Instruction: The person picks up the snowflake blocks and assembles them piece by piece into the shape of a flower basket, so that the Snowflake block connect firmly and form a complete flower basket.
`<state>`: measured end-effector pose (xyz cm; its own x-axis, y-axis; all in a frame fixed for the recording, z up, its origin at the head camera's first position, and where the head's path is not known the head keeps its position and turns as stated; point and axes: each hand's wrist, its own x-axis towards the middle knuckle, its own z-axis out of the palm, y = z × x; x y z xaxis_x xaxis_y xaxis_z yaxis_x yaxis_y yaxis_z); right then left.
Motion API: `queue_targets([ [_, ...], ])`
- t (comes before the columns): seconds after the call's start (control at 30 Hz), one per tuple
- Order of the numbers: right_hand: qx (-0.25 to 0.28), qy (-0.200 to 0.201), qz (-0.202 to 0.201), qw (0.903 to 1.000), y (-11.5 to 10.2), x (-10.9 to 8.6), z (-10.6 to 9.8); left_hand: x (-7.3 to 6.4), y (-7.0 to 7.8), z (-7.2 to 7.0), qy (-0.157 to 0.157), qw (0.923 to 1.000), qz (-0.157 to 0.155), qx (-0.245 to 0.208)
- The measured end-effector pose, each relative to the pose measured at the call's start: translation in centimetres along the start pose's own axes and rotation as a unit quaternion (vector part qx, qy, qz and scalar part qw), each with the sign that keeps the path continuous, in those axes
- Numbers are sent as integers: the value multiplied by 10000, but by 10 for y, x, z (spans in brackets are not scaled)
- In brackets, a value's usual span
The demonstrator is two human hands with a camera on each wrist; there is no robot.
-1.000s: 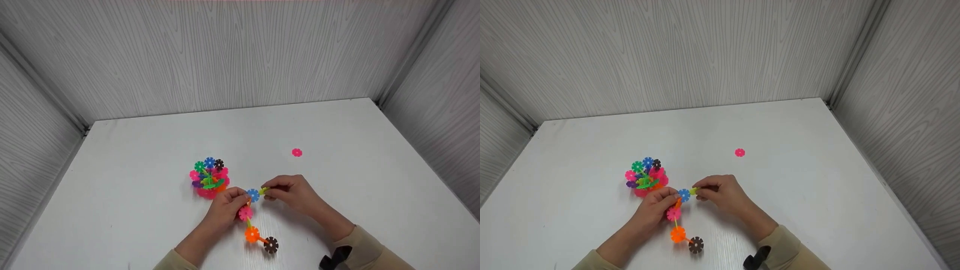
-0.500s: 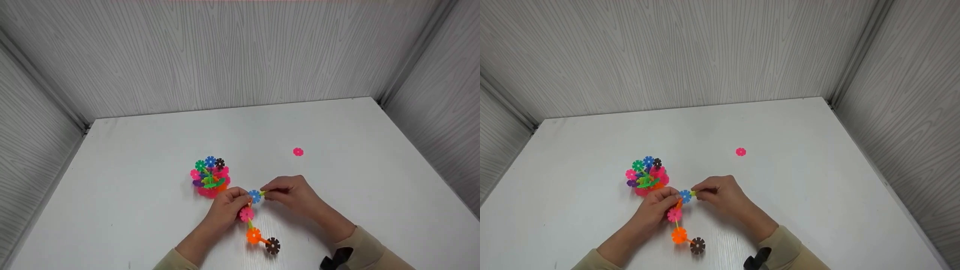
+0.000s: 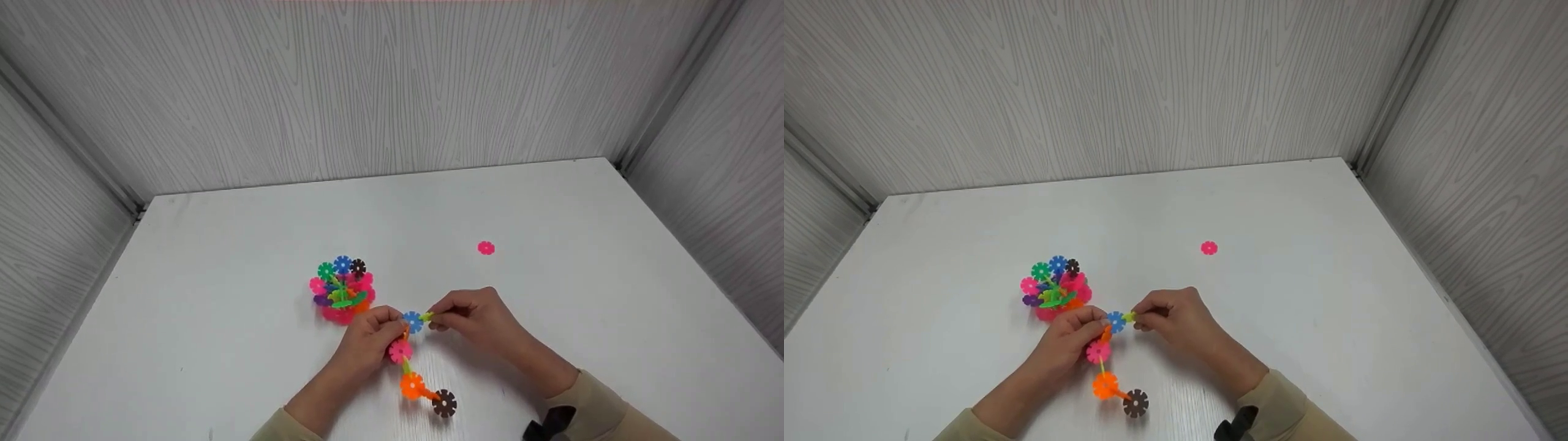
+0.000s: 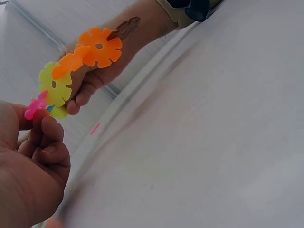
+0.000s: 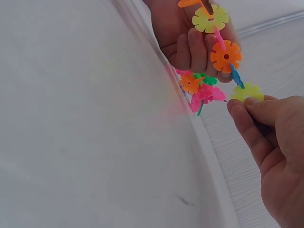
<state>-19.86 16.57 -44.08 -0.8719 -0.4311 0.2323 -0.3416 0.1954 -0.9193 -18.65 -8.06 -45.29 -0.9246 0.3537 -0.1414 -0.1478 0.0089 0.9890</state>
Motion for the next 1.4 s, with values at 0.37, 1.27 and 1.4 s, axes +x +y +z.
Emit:
queue_targets([
  [0.37, 98, -158, -29, 9998, 1, 1, 0, -2, 2, 1, -86, 9999, 6, -70],
  [1.27, -1380, 1498, 1414, 9688, 39, 30, -110, 3, -2, -1, 37, 9996, -181, -234],
  [1.4, -1371, 1337, 1852, 9639, 50, 37, -118, 1, -2, -1, 17, 9992, -249, -297],
])
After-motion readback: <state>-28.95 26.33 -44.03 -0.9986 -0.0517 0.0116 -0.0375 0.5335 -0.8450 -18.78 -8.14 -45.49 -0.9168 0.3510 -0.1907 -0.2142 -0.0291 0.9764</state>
